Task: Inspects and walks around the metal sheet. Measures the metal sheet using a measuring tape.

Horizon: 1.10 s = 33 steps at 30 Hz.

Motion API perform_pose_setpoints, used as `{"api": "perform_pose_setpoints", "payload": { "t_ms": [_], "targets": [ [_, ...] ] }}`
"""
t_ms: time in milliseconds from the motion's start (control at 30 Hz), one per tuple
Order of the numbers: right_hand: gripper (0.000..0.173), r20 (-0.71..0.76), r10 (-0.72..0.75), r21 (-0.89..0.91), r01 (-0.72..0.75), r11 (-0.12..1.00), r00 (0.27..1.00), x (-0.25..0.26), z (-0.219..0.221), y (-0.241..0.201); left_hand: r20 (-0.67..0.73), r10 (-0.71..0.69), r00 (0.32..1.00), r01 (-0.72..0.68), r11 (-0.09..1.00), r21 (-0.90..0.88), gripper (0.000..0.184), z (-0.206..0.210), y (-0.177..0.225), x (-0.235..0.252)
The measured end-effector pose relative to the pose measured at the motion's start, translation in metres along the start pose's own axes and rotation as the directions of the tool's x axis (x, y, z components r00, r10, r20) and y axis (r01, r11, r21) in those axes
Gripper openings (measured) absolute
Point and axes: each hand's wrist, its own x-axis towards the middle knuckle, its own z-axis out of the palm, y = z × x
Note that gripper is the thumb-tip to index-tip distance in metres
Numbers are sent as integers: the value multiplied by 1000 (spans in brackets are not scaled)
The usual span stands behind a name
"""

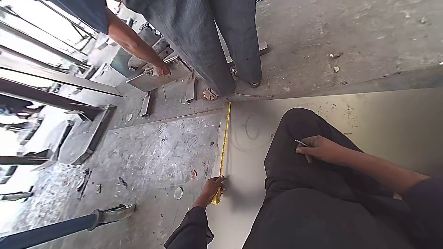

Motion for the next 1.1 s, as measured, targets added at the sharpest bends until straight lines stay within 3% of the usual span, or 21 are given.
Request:
{"api": "perform_pose_setpoints", "payload": {
  "t_ms": [233,933,1100],
  "targets": [
    [24,-5,-10,16,10,1000,1000,1,0,4,-34,45,998,-46,998,-35,35,5,-7,5],
    [24,-15,-11,6,11,1000,1000,2,2,5,34,-32,999,30,998,55,37,-14,-11,7],
    [25,-7,-10,-12,9,1000,1000,0,1,3,-22,4,1000,-3,1000,24,55,-18,-29,-3]
  ]
}}
